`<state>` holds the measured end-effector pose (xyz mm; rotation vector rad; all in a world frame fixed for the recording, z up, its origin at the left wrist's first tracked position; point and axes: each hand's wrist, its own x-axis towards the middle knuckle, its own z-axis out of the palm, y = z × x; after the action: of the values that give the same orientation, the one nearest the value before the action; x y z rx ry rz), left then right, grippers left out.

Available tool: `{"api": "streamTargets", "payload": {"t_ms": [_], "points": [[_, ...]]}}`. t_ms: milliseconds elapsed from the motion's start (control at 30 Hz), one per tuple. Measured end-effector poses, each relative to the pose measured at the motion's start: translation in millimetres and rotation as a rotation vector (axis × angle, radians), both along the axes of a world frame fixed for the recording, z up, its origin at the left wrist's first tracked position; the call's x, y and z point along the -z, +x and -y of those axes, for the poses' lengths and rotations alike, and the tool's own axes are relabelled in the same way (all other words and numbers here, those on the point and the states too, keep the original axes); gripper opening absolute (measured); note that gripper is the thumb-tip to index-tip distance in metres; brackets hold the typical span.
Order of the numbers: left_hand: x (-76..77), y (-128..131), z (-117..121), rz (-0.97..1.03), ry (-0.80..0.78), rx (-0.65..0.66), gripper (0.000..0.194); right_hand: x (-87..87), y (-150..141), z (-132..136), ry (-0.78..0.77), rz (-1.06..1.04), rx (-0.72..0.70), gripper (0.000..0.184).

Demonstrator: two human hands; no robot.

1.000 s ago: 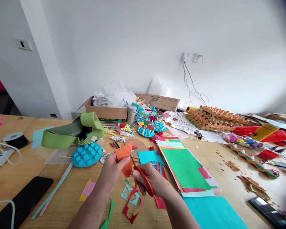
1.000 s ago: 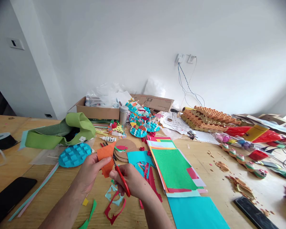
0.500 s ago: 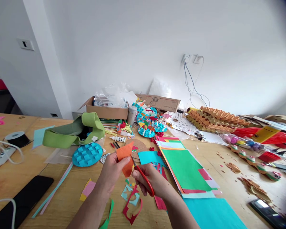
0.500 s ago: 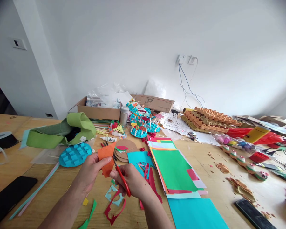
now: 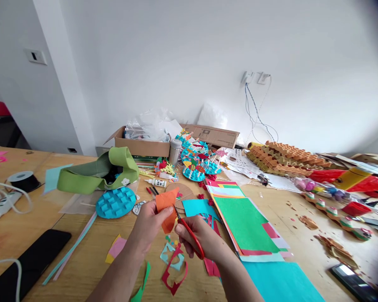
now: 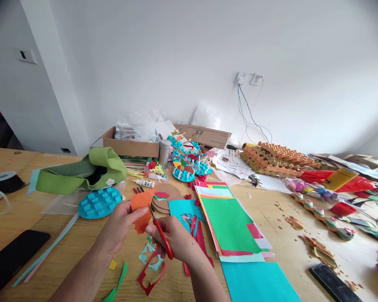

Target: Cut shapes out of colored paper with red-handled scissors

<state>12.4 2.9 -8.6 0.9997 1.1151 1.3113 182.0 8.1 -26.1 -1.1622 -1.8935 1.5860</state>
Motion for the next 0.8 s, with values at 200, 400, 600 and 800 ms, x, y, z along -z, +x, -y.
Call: {"api": "streamTargets", "payload": {"t_ms": [200, 400, 600, 800], "points": [[-0.5, -0.3, -0.2, -0.019, -0.015, -0.015, 0.019, 3.5, 2.6, -0.7, 0.016, 0.019, 0.014, 0.062], [-0.2, -1.2, 0.4, -0.029, -0.009, -0.008, 0.018, 2.2, 3.0, -0.1, -0.001, 0.041, 0.036, 0.061], [-1.9, -0.7, 1.4, -0.015, -0.01, -0.031, 0.018, -3.3, 0.6, 1.4, -0.004, 0.072, 0.039, 0.064], [-0.8, -0.6, 0.5, -0.017, -0.006, -0.016, 0.018, 2.3, 3.0, 1.1, 0.004, 0.023, 0.015, 0.062]]}}
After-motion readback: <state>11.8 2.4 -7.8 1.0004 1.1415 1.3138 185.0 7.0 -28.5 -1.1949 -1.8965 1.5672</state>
